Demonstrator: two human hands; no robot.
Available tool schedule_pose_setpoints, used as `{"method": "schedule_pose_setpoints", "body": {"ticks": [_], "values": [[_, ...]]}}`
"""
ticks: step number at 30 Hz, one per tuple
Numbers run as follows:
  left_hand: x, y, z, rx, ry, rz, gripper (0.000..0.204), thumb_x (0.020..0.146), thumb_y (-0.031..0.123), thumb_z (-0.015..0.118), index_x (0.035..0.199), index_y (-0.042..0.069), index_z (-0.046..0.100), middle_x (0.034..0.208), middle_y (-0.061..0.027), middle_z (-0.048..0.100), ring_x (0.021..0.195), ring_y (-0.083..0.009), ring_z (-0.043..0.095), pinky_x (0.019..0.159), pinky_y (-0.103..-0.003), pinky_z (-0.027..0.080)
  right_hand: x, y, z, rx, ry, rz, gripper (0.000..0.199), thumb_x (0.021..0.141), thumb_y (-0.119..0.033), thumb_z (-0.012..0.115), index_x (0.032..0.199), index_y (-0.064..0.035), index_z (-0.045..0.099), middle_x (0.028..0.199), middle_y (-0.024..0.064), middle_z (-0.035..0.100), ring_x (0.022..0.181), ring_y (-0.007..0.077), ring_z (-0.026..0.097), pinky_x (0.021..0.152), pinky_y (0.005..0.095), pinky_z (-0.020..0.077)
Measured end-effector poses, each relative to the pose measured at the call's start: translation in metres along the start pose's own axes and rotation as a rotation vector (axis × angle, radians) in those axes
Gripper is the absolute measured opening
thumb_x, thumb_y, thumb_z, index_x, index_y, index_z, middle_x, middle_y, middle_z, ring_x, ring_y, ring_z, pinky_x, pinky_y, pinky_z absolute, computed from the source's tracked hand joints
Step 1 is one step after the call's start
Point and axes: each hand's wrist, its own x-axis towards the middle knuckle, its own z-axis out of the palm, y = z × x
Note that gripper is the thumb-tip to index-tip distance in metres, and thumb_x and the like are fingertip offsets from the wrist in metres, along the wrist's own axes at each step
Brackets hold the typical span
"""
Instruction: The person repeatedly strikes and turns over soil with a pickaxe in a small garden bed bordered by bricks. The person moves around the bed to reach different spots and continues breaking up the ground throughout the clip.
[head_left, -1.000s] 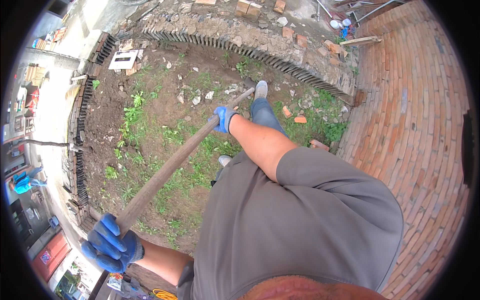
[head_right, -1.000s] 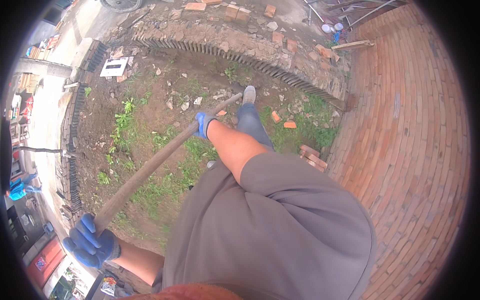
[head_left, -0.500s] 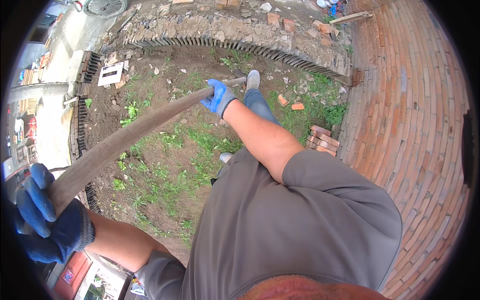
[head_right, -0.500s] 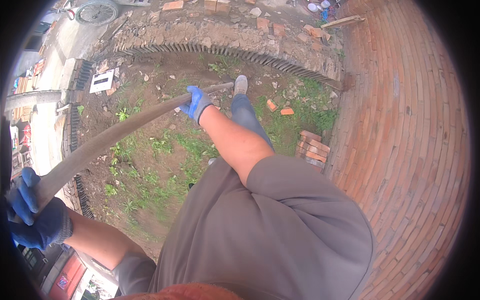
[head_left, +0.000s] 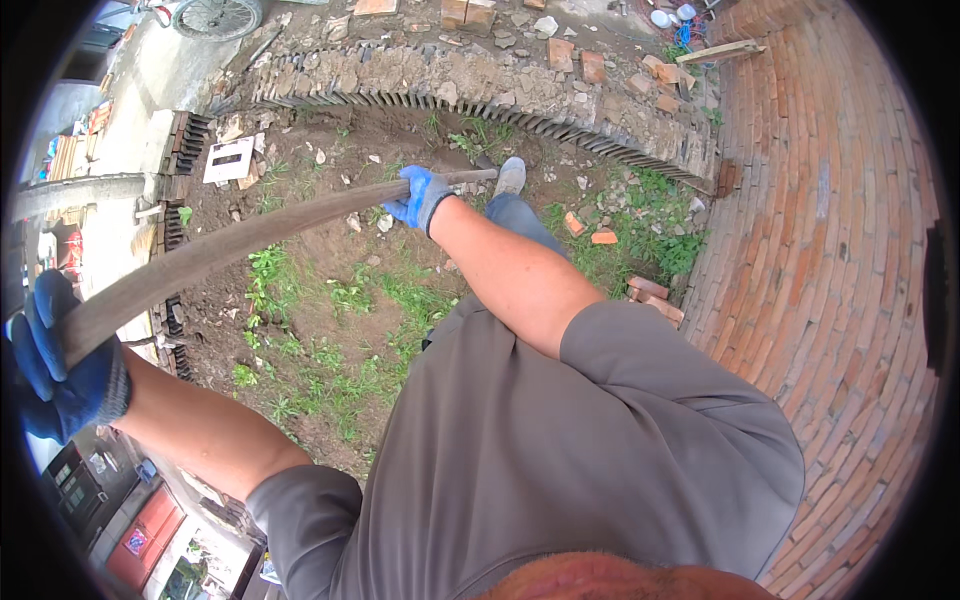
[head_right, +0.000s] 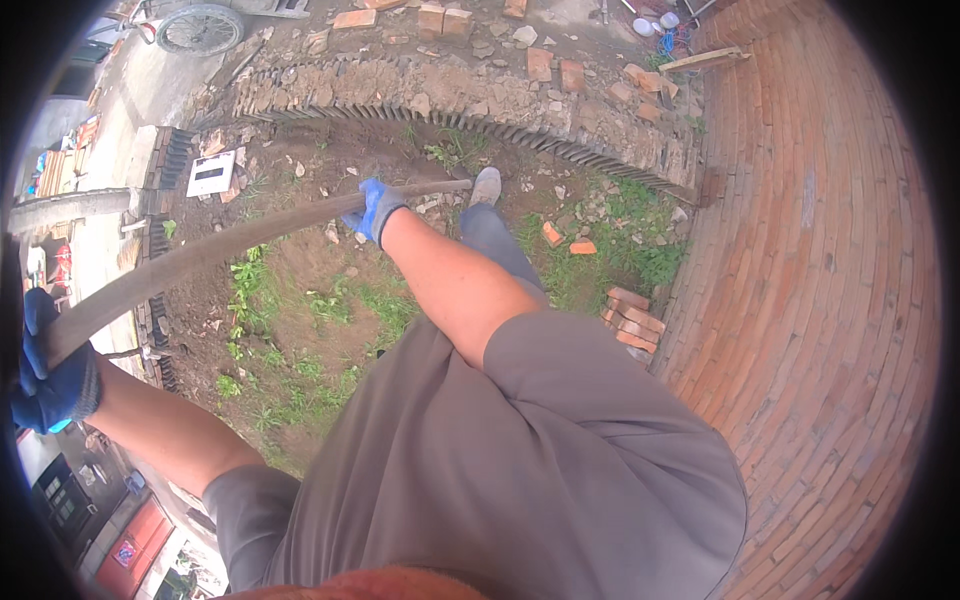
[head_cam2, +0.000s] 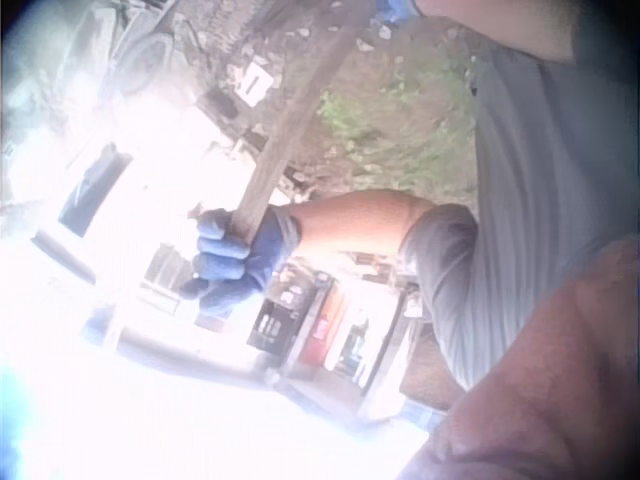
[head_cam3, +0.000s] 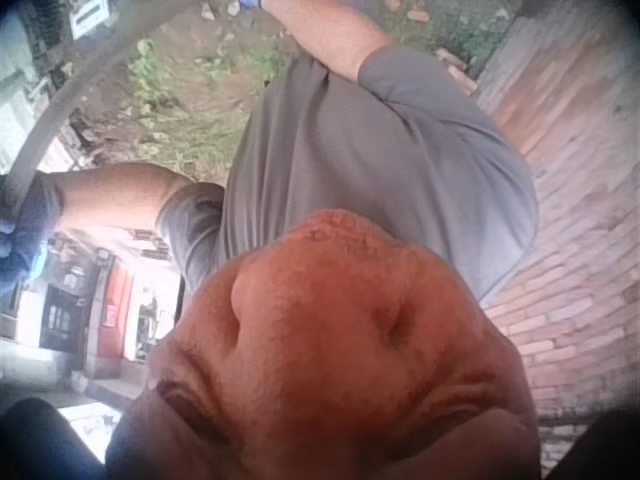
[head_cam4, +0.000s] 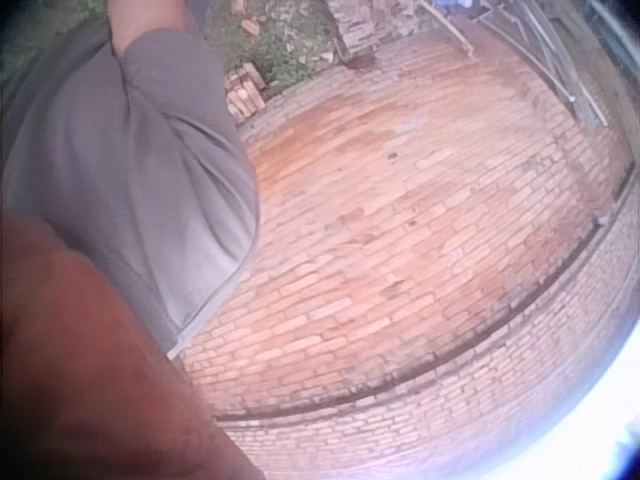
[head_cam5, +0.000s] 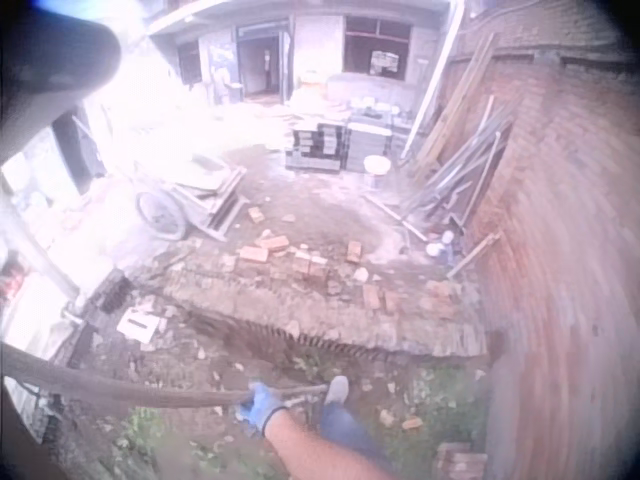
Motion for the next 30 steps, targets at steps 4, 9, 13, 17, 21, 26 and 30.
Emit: {"method": "schedule_pose_setpoints", "body": {"ticks": [4, 9, 13, 17, 21, 26, 30], "values": [[-0.202, 0.098, -0.007, -0.048, 0.375, -0.056, 0.019, 0.103, 0.027, 0.059, 0.091, 0.014, 0.069, 0.064, 0.0089, 0.047, 0.058, -0.0087, 0.044, 0.085, -0.038, 0.039, 0.011, 0.122, -0.046, -0.295, 0.122, 0.001, 0.03, 0.106, -0.031, 0.054, 0.129, -0.012, 0.053, 0.121, 0.0152, 0.069, 0.112, 0.034, 0.071, 0.096, 0.0624, 0.0571], [-0.351, 0.153, 0.013, 0.074, 0.607, -0.031, 0.015, 0.101, 0.027, 0.066, 0.107, 0.015, 0.073, 0.063, 0.0092, 0.045, 0.063, -0.0103, 0.045, 0.085, -0.037, 0.039, 0.007, 0.217, -0.091, -0.408, 0.185, 0.035, 0.022, 0.1, -0.032, 0.064, 0.111, -0.013, 0.061, 0.107, 0.0111, 0.07, 0.097, 0.0296, 0.071, 0.087, 0.0557, 0.0601], [-0.393, 0.16, 0.007, 0.058, 0.506, -0.027, 0.022, 0.092, 0.03, 0.078, 0.11, 0.017, 0.074, 0.063, 0.0108, 0.048, 0.064, -0.0081, 0.049, 0.084, -0.035, 0.038, 0.021, 0.226, -0.103, -0.685, 0.368, 0.011, 0.025, 0.1, -0.034, 0.06, 0.109, -0.011, 0.064, 0.104, 0.0138, 0.073, 0.095, 0.0308, 0.072, 0.084, 0.0515, 0.0609], [-0.436, 0.165, -0.019, 0.062, 0.692, 0.003, 0.027, 0.086, 0.03, 0.088, 0.103, 0.018, 0.071, 0.066, 0.0104, 0.064, 0.064, -0.0072, 0.06, 0.08, -0.034, 0.041, 0.052, 0.254, -0.115, -0.775, 0.386, 0.014, 0.023, 0.1, -0.028, 0.06, 0.113, -0.0091, 0.06, 0.101, 0.0122, 0.069, 0.092, 0.0298, 0.071, 0.082, 0.053, 0.062], [-0.482, 0.173, -0.051, 0.002, 0.817, -0.075, 0.024, 0.086, 0.024, 0.086, 0.101, 0.015, 0.07, 0.065, 0.0092, 0.06, 0.067, -0.0085, 0.058, 0.088, -0.035, 0.04, 0.073, 0.292, -0.127, -0.711, 0.41, 0.026, 0.025, 0.099, -0.019, 0.062, 0.121, -0.0102, 0.054, 0.109, 0.0121, 0.065, 0.092, 0.0315, 0.07, 0.078, 0.0589, 0.0631], [-0.535, 0.173, -0.086, -0.098, 1.023, -0.037, 0.017, 0.091, 0.022, 0.078, 0.101, 0.011, 0.069, 0.062, 0.0075, 0.051, 0.069, -0.011, 0.053, 0.095, -0.04, 0.038, 0.088, 0.332, -0.129, -0.793, 0.393, -0.029, 0.038, 0.098, -0.02, 0.056, 0.132, -0.004, 0.05, 0.122, 0.0229, 0.065, 0.105, 0.0393, 0.071, 0.082, 0.0634, 0.0626], [-0.571, 0.169, -0.126, -0.127, 1.16, 0.017, 0.016, 0.094, 0.017, 0.069, 0.084, 0.014, 0.057, 0.062, 0.0067, 0.045, 0.068, -0.0109, 0.048, 0.1, -0.041, 0.037, 0.11, 0.356, -0.124, -0.747, 0.393, 0.028, 0.039, 0.098, -0.021, 0.056, 0.133, -0.004, 0.049, 0.12, 0.022, 0.066, 0.102, 0.0388, 0.072, 0.08, 0.063, 0.0632]]}}
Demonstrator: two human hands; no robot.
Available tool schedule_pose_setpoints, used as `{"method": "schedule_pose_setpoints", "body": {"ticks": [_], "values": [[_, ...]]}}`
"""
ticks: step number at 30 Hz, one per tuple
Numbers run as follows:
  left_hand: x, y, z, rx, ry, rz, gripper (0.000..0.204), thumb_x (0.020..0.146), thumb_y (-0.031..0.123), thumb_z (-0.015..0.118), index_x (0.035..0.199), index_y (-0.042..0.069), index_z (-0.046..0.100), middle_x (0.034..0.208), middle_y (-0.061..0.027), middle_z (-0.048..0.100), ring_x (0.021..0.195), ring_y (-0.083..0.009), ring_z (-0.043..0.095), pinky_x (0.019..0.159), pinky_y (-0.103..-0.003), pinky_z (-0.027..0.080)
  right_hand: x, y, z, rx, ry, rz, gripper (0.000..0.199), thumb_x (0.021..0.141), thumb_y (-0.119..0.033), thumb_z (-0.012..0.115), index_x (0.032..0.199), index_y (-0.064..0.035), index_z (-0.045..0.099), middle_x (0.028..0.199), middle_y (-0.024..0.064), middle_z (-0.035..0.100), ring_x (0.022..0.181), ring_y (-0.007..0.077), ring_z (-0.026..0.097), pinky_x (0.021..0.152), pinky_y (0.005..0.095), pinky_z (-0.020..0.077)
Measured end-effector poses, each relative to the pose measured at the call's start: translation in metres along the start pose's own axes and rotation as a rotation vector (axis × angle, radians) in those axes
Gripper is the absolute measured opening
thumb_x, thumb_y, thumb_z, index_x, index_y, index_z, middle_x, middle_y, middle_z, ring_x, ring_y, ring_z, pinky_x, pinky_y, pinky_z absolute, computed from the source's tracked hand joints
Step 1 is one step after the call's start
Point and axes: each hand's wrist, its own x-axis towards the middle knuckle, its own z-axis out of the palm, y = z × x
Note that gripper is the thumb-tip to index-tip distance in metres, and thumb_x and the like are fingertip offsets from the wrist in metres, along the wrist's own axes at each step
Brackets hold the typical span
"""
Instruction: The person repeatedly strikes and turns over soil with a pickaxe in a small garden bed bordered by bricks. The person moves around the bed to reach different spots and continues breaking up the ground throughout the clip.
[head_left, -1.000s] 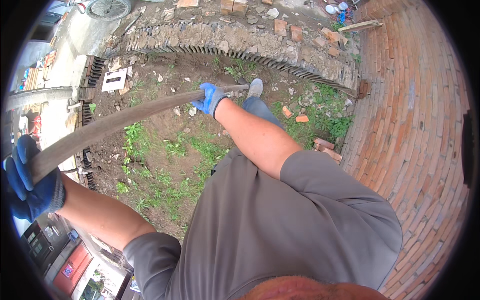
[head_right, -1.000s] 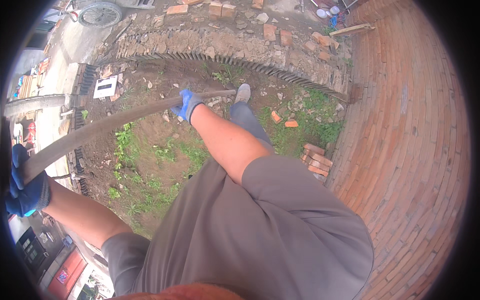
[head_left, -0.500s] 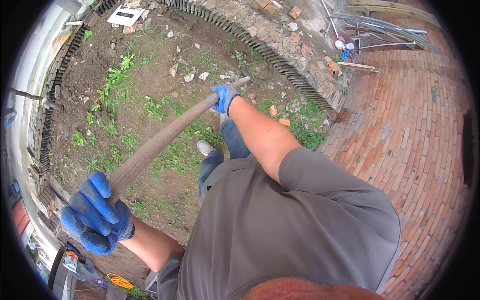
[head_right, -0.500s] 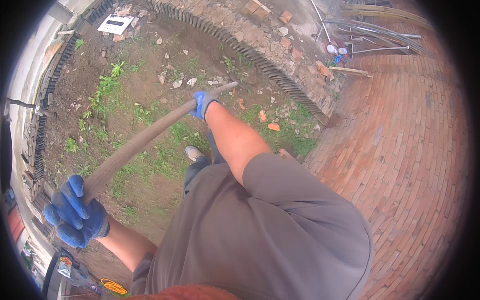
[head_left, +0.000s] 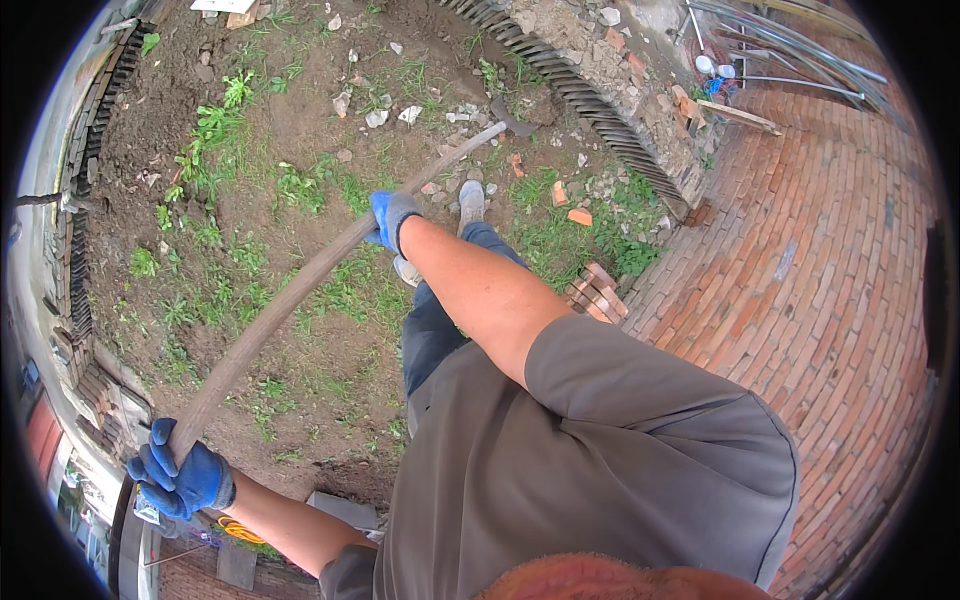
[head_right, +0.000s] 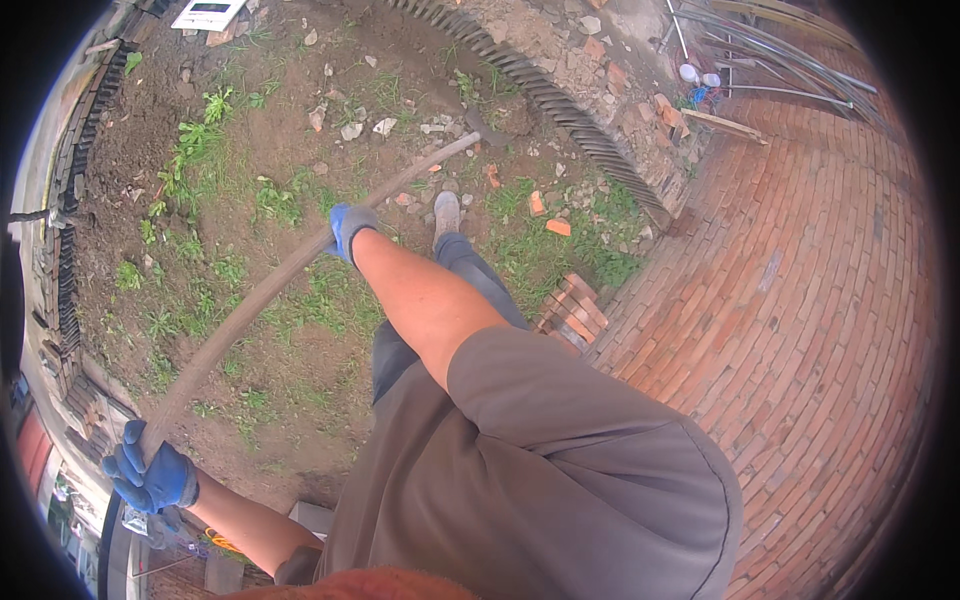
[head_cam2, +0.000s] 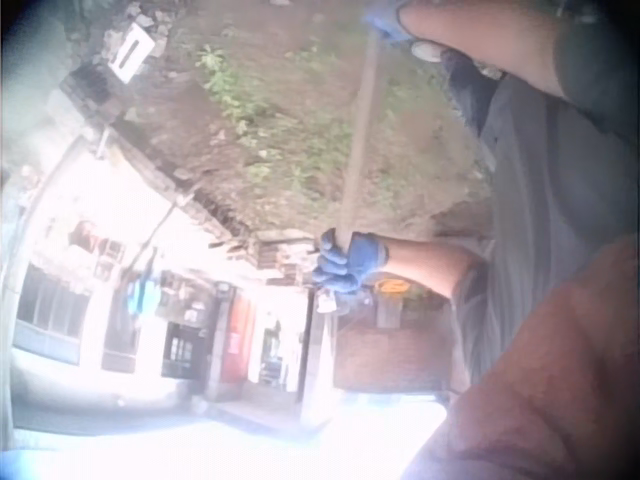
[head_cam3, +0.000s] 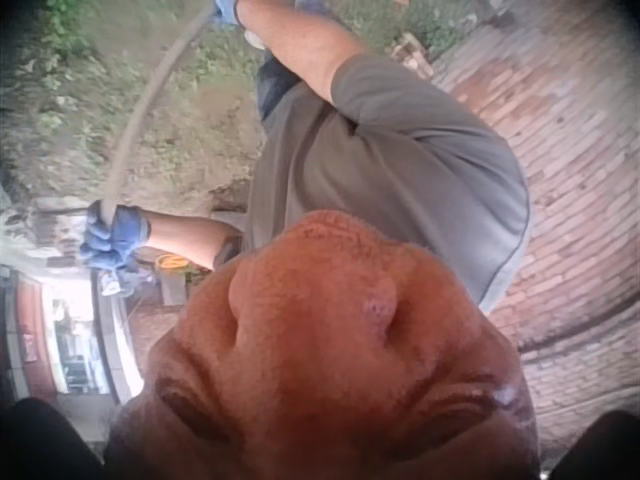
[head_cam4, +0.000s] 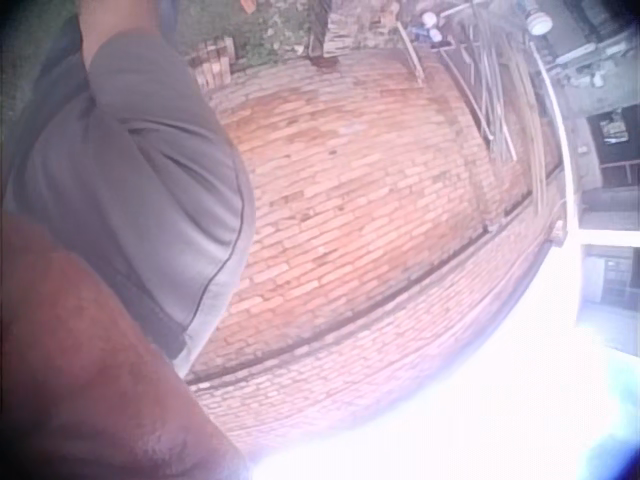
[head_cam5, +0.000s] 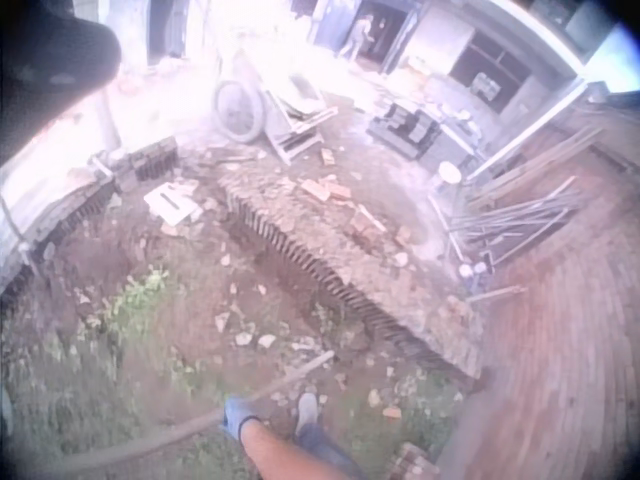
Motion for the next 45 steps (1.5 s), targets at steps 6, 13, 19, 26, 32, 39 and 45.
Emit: {"method": "schedule_pose_setpoints", "body": {"ticks": [6, 13, 19, 26, 32, 39, 45], "values": [[-0.037, 0.004, -0.054, 0.079, 0.139, 0.067, 0.018, 0.094, 0.018, 0.068, 0.083, 0.01, 0.056, 0.063, 0.0033, 0.046, 0.063, -0.014, 0.048, 0.096, -0.043, 0.039, 0.024, 0.044, 0.001, -0.036, 0.097, -0.003, 0.041, 0.097, -0.023, 0.061, 0.131, -0.0034, 0.048, 0.112, 0.0189, 0.066, 0.093, 0.037, 0.072, 0.076, 0.063, 0.0643], [-0.159, 0.007, -0.073, 0.254, 0.456, 0.079, 0.016, 0.1, 0.021, 0.062, 0.093, 0.007, 0.057, 0.067, 0.0006, 0.052, 0.073, -0.0182, 0.053, 0.104, -0.05, 0.04, 0.035, 0.101, -0.058, -0.14, -0.022, 0.114, 0.035, 0.099, -0.026, 0.065, 0.126, -0.0059, 0.058, 0.121, 0.0173, 0.063, 0.107, 0.0355, 0.069, 0.086, 0.0646, 0.0619], [-0.316, 0.009, -0.151, 0.246, 0.574, -0.142, 0.036, 0.097, 0.021, 0.062, 0.125, 0.0, 0.069, 0.098, -0.0083, 0.076, 0.097, -0.0295, 0.071, 0.102, -0.049, 0.052, 0.058, 0.155, -0.132, -0.485, -0.035, 0.305, 0.039, 0.102, -0.029, 0.063, 0.132, -0.0055, 0.056, 0.128, 0.0183, 0.063, 0.113, 0.0399, 0.069, 0.091, 0.0653, 0.0593], [-0.414, 0.026, -0.292, 0.482, 1.442, -0.264, 0.034, 0.1, 0.034, 0.065, 0.113, 0.003, 0.069, 0.109, -0.0107, 0.07, 0.109, -0.0277, 0.066, 0.102, -0.043, 0.055, 0.054, 0.031, -0.263, -0.77, 0.096, 0.074, 0.038, 0.102, -0.034, 0.062, 0.124, -0.0029, 0.063, 0.111, 0.0209, 0.072, 0.081, 0.0388, 0.074, 0.071, 0.0535, 0.0622], [-0.325, 0.068, -0.235, 1.087, 1.019, -0.323, 0.048, 0.1, 0.042, 0.067, 0.132, 0.005, 0.066, 0.12, -0.0121, 0.065, 0.109, -0.0229, 0.062, 0.088, -0.042, 0.056, 0.039, -0.091, -0.311, -0.805, 0.383, -0.344, 0.04, 0.1, -0.038, 0.061, 0.106, 0.0011, 0.07, 0.091, 0.0183, 0.075, 0.075, 0.0306, 0.076, 0.065, 0.045, 0.0598], [-0.257, 0.099, -0.077, 1.399, 0.462, -1.363, 0.039, 0.101, 0.042, 0.07, 0.093, 0.004, 0.072, 0.066, -0.0064, 0.069, 0.052, -0.0124, 0.062, 0.05, -0.028, 0.052, 0.068, -0.059, -0.292, -0.545, 0.138, -0.133, 0.035, 0.099, -0.037, 0.062, 0.105, -0.003, 0.069, 0.089, 0.0169, 0.073, 0.076, 0.0323, 0.074, 0.068, 0.047, 0.0593], [-0.263, 0.058, 0.037, 1.85, 0.177, -1.669, 0.041, 0.082, 0.034, 0.085, 0.1, -0.002, 0.079, 0.073, -0.0065, 0.074, 0.066, -0.0154, 0.069, 0.061, -0.033, 0.053, 0.132, -0.003, -0.288, -0.692, 0.245, -0.144, 0.041, 0.099, -0.041, 0.066, 0.124, -0.0092, 0.063, 0.099, 0.0135, 0.07, 0.082, 0.0288, 0.07, 0.066, 0.0466, 0.0567]]}}
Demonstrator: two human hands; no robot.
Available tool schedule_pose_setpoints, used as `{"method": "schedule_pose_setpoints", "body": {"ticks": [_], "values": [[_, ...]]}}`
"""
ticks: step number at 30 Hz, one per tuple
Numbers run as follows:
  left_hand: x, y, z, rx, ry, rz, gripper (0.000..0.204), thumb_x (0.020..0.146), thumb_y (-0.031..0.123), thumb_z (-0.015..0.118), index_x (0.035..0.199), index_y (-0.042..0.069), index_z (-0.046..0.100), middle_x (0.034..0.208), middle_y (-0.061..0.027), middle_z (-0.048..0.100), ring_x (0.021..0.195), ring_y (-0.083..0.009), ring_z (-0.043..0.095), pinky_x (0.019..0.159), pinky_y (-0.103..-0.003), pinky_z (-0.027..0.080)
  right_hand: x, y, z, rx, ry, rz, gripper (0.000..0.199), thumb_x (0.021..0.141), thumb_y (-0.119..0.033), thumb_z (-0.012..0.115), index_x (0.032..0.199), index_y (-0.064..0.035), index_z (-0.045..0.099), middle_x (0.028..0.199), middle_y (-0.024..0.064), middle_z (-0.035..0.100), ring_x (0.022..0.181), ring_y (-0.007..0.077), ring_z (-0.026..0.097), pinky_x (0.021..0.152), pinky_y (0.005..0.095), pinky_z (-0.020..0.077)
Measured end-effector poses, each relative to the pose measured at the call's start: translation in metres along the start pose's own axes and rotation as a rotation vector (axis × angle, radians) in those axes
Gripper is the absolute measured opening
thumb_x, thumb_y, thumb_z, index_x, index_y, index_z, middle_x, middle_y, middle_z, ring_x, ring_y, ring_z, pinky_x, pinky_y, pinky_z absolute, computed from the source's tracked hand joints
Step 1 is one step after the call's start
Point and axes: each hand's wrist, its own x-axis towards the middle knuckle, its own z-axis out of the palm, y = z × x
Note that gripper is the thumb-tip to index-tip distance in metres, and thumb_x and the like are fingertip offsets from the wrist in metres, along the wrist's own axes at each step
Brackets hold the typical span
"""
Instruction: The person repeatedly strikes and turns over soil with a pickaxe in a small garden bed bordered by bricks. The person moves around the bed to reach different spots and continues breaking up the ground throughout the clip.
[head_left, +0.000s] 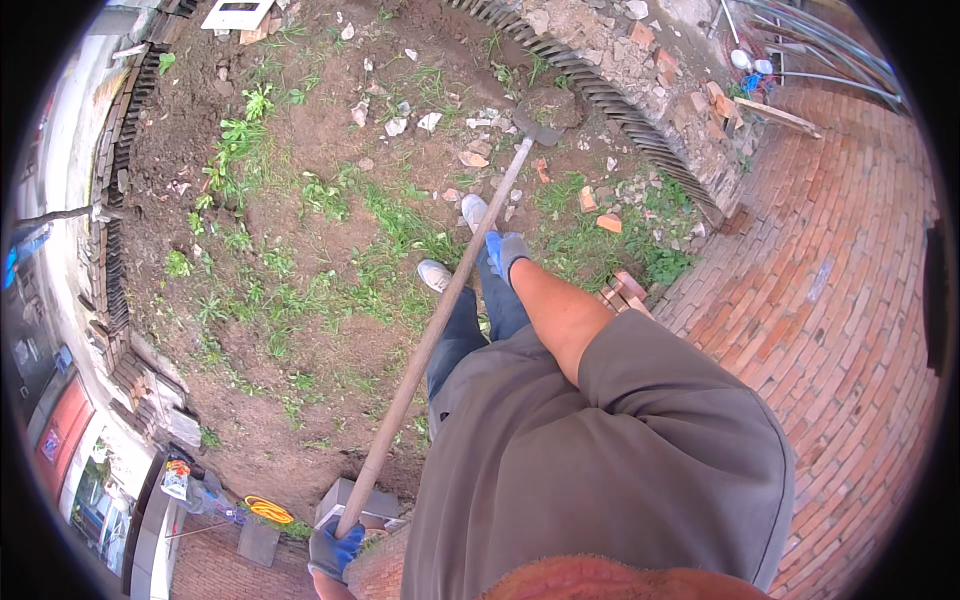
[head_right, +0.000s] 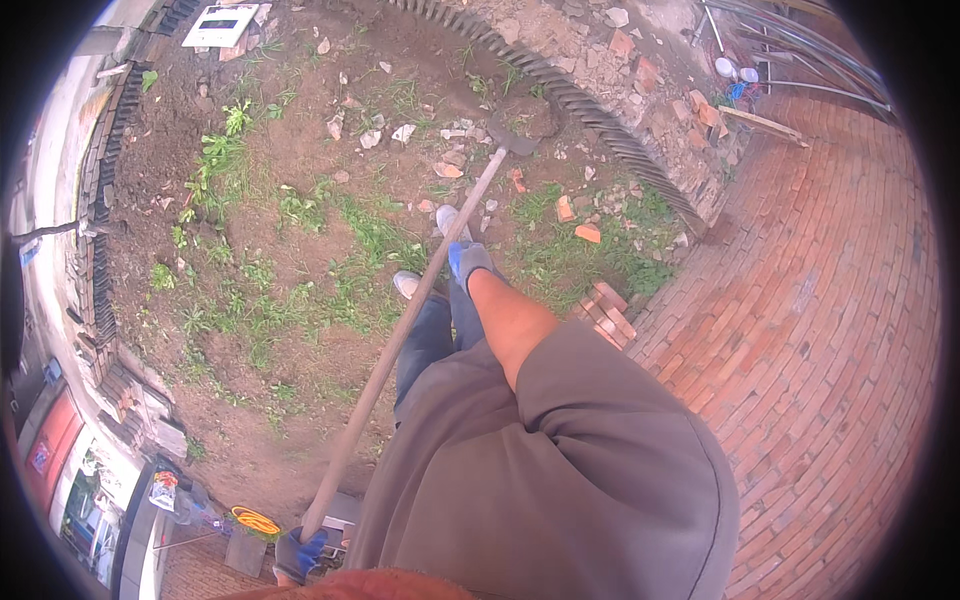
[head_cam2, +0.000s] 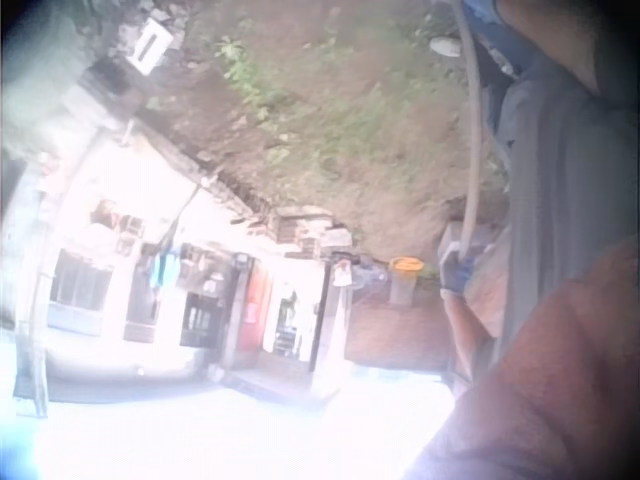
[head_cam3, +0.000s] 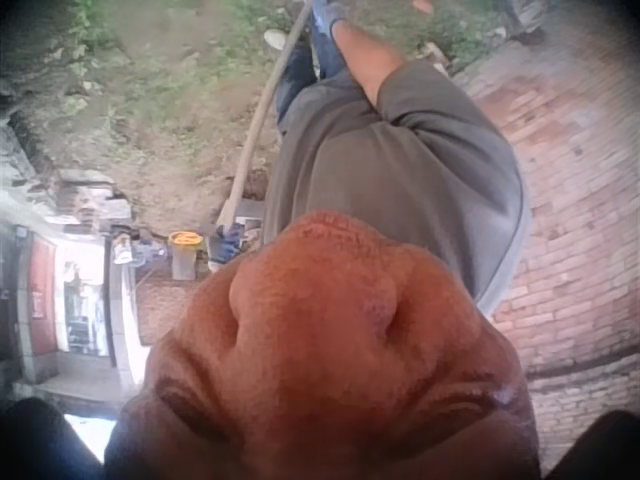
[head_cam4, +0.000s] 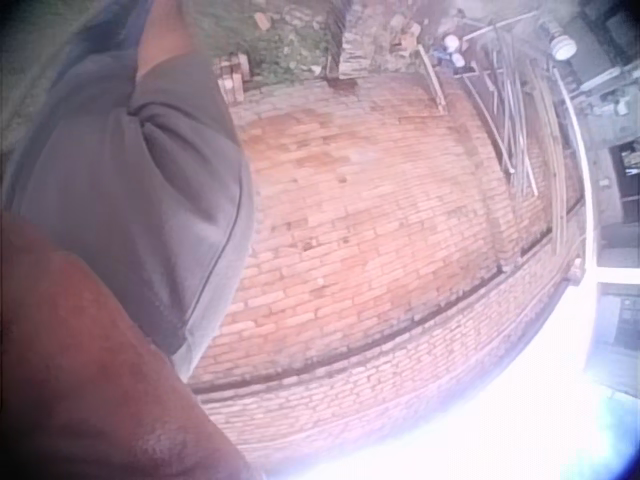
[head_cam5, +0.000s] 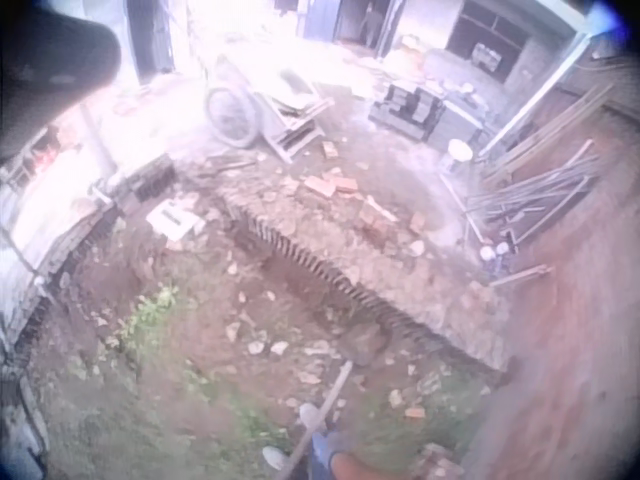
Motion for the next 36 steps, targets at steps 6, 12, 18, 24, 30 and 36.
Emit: {"method": "schedule_pose_setpoints", "body": {"ticks": [6, 12, 18, 24, 30, 36], "values": [[-0.108, 0.079, 0.016, 0.259, 0.103, -0.087, 0.04, 0.084, 0.041, 0.083, 0.093, 0.003, 0.077, 0.069, -0.0058, 0.069, 0.067, -0.0102, 0.065, 0.062, -0.035, 0.054, -0.019, -0.051, -0.028, 0.527, -0.175, 0.28, 0.052, 0.098, -0.047, 0.069, 0.136, -0.0159, 0.053, 0.123, 0.0198, 0.063, 0.093, 0.0386, 0.07, 0.083, 0.0614, 0.0565], [-0.156, 0.096, 0.033, 1.41, 0.202, 0.777, 0.032, 0.102, 0.041, 0.058, 0.123, 0.021, 0.072, 0.073, -0.0073, 0.073, 0.059, -0.0316, 0.07, 0.052, -0.047, 0.055, -0.015, -0.072, -0.052, 0.892, -0.309, 0.466, 0.034, 0.096, -0.044, 0.074, 0.109, -0.0173, 0.058, 0.092, 0.0115, 0.061, 0.078, 0.0335, 0.066, 0.073, 0.0555, 0.0563], [-0.169, 0.125, 0.06, 0.856, 0.09, -0.007, 0.047, 0.09, 0.06, 0.064, 0.103, 0.016, 0.077, 0.073, -0.0177, 0.072, 0.067, -0.0423, 0.072, 0.06, -0.052, 0.058, 0.035, -0.03, -0.046, 0.941, -0.475, 0.354, 0.023, 0.095, -0.03, 0.076, 0.097, -0.0141, 0.059, 0.073, 0.0043, 0.057, 0.068, 0.027, 0.061, 0.07, 0.0505, 0.0568], [-0.127, 0.112, 0.083, 0.702, 0.218, -0.09, 0.04, 0.085, 0.05, 0.071, 0.1, 0.013, 0.078, 0.079, -0.0172, 0.075, 0.074, -0.0383, 0.075, 0.068, -0.05, 0.059, 0.038, -0.017, -0.03, 0.923, -0.54, 0.316, 0.011, 0.096, -0.019, 0.068, 0.096, -0.0142, 0.058, 0.073, 0.0042, 0.055, 0.064, 0.0249, 0.058, 0.068, 0.0485, 0.0557], [-0.081, -0.008, 0.127, 0.506, 0.402, -0.015, 0.028, 0.077, 0.042, 0.075, 0.086, 0.016, 0.079, 0.075, -0.0166, 0.074, 0.075, -0.0396, 0.074, 0.069, -0.05, 0.057, 0.009, 0.033, 0.003, 0.873, -0.523, 0.317, 0.011, 0.097, -0.019, 0.067, 0.096, -0.0151, 0.057, 0.075, 0.0035, 0.055, 0.067, 0.0249, 0.059, 0.07, 0.0477, 0.0559], [-0.045, -0.142, 0.201, 0.501, 0.297, -0.03, 0.027, 0.077, 0.043, 0.075, 0.086, 0.017, 0.079, 0.076, -0.0141, 0.075, 0.074, -0.0381, 0.074, 0.069, -0.049, 0.058, -0.063, 0.086, 0.034, 0.717, -0.295, 0.301, 0.011, 0.096, -0.022, 0.067, 0.091, -0.015, 0.059, 0.075, 0.0046, 0.055, 0.067, 0.0254, 0.059, 0.068, 0.051, 0.0546]]}}
